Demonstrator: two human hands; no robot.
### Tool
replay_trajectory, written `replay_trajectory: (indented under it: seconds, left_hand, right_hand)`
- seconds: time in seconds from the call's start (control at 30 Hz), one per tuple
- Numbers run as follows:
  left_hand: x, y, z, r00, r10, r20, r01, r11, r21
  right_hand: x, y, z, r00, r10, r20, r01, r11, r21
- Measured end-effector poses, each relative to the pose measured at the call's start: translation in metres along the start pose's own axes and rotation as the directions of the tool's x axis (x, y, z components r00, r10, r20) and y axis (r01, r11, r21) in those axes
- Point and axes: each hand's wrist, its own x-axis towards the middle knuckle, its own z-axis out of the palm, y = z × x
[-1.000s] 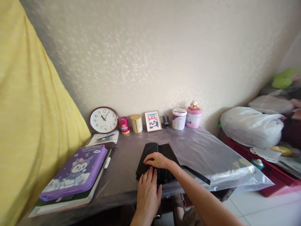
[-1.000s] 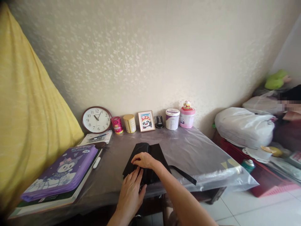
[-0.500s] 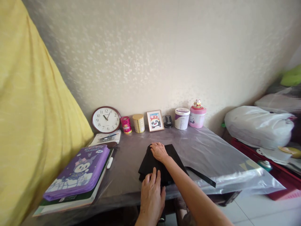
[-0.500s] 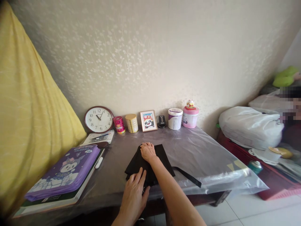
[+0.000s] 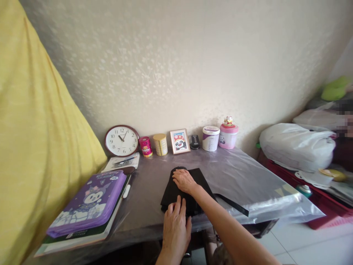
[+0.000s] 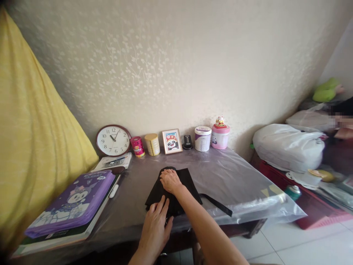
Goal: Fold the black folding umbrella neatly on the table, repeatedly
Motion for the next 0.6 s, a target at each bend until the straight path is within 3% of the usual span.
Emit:
replay_trajectory:
  seconds: [0.13,0.23,0.3,0.37,0.47,0.6]
  left_hand:
    - [0.000,0.000,-0.004,1.000,-0.003,0.015,0.003,1.000,0.018]
    - [0.000,0.000,-0.004,1.000,0.004,0.010,-0.004,0.999,0.035]
    - [0.000,-0.001,-0.004,1.000,0.006,0.012,-0.006,0.999,0.042]
    - [0.000,0.000,-0.005,1.000,0.007,0.020,-0.008,0.999,0.044]
    - [0.000,0.000,-0.006,1.000,0.011,0.026,-0.012,0.999,0.048]
    - [0.000,0.000,-0.004,1.000,0.021,0.014,-0.021,0.999,0.049]
  right_hand:
    - [-0.011,-0.010,-0.014,0.982,-0.129,0.141,0.103,0.978,0.181]
    - [-0.021,-0.005,-0.027,0.989,-0.088,0.114,0.044,0.939,0.342]
    - [-0.026,0.007,-0.035,0.999,0.030,0.013,-0.033,0.931,0.363]
    - [-0.031,0.024,-0.043,0.976,0.201,-0.081,-0.167,0.935,0.312]
    - [-0.039,0.050,-0.050,0.875,0.458,-0.154,-0.423,0.880,0.217]
    - [-0.052,0.069,-0.052,0.797,0.595,-0.103,-0.578,0.801,0.155]
